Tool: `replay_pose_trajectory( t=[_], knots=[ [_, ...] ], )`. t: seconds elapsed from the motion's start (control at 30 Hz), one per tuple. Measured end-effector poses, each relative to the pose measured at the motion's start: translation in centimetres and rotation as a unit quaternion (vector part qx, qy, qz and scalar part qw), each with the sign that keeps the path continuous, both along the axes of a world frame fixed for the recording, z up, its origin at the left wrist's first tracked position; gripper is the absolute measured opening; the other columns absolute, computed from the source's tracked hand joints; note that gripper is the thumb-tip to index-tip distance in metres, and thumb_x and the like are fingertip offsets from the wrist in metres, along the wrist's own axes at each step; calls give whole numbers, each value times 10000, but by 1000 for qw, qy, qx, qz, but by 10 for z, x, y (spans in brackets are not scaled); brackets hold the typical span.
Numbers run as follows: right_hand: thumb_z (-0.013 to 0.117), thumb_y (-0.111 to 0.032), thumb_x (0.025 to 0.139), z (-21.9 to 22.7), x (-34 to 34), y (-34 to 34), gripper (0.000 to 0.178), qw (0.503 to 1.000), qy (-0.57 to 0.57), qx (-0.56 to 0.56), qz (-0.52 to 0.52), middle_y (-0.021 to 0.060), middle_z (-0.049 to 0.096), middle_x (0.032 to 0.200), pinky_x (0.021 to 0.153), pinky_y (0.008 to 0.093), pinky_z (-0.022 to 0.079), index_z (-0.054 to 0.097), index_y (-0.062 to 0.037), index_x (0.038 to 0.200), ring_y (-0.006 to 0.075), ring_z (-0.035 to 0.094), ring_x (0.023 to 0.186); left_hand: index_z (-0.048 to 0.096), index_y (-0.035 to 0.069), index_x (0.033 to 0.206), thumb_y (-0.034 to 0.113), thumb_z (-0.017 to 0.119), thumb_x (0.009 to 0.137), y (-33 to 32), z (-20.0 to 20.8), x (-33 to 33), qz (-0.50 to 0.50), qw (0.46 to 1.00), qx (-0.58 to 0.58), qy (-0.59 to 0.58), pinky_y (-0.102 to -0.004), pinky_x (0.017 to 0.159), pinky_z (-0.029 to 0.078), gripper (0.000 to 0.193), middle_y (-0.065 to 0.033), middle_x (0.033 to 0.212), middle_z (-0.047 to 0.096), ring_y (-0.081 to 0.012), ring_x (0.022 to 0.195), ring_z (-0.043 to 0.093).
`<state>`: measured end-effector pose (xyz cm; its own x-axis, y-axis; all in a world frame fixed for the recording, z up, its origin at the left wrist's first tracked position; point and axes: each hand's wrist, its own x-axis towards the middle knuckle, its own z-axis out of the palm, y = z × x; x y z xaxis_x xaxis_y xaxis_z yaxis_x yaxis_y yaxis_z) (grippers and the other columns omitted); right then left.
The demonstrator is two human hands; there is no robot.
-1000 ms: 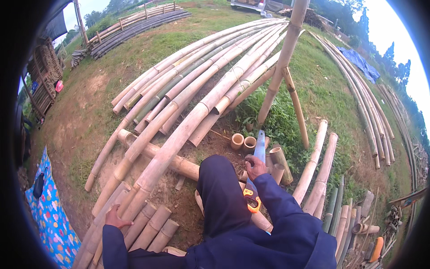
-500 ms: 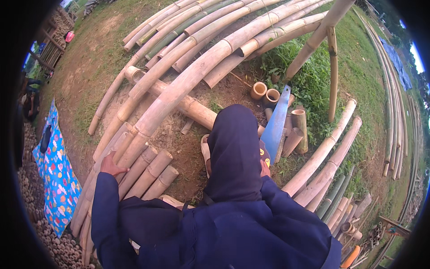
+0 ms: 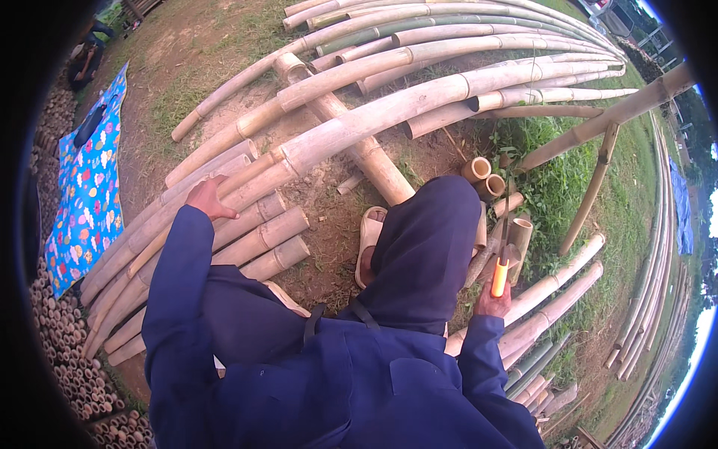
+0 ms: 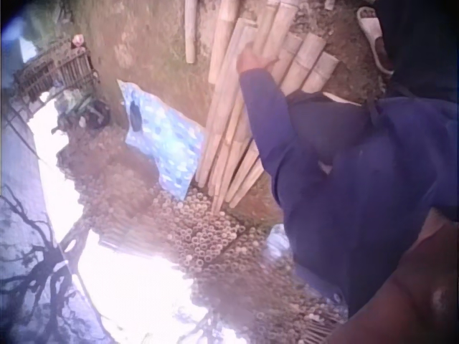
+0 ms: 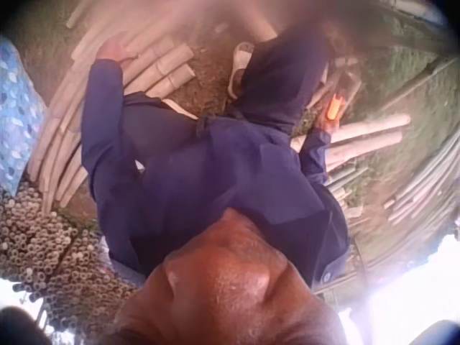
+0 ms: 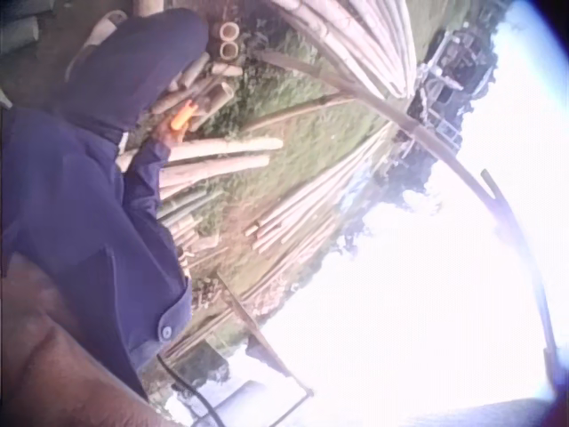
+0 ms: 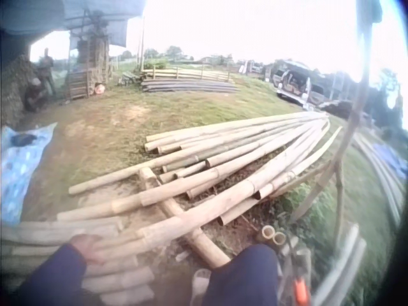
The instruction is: The person selects bamboo poles from a pile, positions them, and uses a hand saw to cut them into shorter sections. The cut pieces are placed on the ground nearby.
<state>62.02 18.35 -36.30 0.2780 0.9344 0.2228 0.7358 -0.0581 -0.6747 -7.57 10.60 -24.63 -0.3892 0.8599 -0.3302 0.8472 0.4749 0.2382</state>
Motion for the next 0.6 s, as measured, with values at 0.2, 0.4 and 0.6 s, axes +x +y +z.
replay_pose_trajectory(
  t=[0.2, 0.4, 0.6],
  knots=[
    [658, -72, 992, 172, -59, -72, 170, 988, 101, 83, 84, 63, 679, 821, 646, 302, 514, 660, 54, 1107, 152, 609, 663, 633, 38, 1403, 387, 944, 546, 5, -1, 1, -20, 1000, 2, -10, -461, 1019, 552, 976, -271, 1205, 732, -407, 1145, 706],
    [661, -116, 1019, 204, -180, -49, 199, 865, 339, 23, 368, 42, 663, 781, 593, 268, 487, 661, 56, 1119, 111, 578, 601, 661, -4, 1358, 393, 948, 546, 2, 3, -1, -14, 1000, -2, -6, -457, 1013, 556, 948, -270, 1174, 742, -405, 1127, 714],
    [712, -62, 988, 155, -284, -30, 319, 835, 362, -125, 394, 58, 732, 991, 810, 251, 522, 665, 61, 1278, 106, 665, 891, 685, -35, 1301, 394, 944, 527, 1, -1, 3, -3, 1000, 11, 11, -457, 983, 564, 923, -282, 1125, 744, -415, 1083, 719]
  ],
)
